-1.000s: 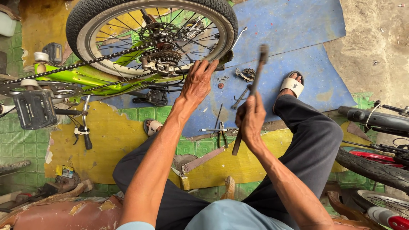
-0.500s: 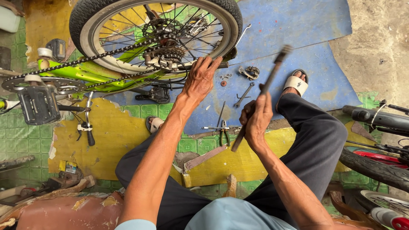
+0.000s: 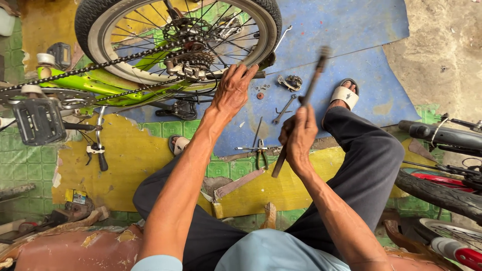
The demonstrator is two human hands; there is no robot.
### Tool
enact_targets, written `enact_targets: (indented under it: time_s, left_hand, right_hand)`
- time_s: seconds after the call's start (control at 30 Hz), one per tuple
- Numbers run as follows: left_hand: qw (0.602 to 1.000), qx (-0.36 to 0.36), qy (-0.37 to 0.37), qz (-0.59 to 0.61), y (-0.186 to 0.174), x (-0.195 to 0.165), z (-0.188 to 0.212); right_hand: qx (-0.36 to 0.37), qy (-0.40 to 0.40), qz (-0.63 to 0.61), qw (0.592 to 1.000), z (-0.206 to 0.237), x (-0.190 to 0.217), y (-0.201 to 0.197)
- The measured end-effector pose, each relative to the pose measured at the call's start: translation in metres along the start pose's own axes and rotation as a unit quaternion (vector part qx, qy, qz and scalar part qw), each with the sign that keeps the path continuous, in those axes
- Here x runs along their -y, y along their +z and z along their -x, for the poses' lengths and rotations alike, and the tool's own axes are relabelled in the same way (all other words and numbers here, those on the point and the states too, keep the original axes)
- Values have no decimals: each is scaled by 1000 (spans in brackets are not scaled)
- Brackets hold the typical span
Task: The person works on a bicycle's rear wheel and chain area. They use a hammer and wrench to adjust components near the rear hub, then rotate the wheel to check the chain movement.
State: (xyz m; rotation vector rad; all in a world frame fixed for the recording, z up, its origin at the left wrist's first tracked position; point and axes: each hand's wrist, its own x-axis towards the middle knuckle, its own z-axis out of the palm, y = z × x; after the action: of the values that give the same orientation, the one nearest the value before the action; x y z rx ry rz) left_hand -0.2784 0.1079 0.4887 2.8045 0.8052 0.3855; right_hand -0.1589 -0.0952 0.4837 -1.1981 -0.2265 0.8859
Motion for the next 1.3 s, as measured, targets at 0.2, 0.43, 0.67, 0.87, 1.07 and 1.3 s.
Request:
enact_targets:
  time_s: [0.2, 0.43, 0.67, 0.87, 1.07, 1.3]
  left_hand:
    - [1000, -5, -16, 15, 0, -2, 2]
    - [1000, 3, 7, 23, 5, -6, 9]
    - [970, -165, 20, 179, -19, -58, 38]
    - [827, -305, -278, 382, -30, -56, 90]
    - [499, -318, -472, 654, -11, -20, 143]
    - [424, -298, -491, 700, 27, -38, 200]
  right_hand:
    - [114, 20, 223, 968, 15, -21, 11]
    - [56, 12, 95, 994, 1, -1, 2]
    - [75, 31, 101, 992, 23, 6, -9]
    - [120, 80, 241, 960, 45, 13, -17]
    - [189, 107, 393, 894, 73, 11, -5]
    - [261, -43, 574, 775, 95, -25, 12]
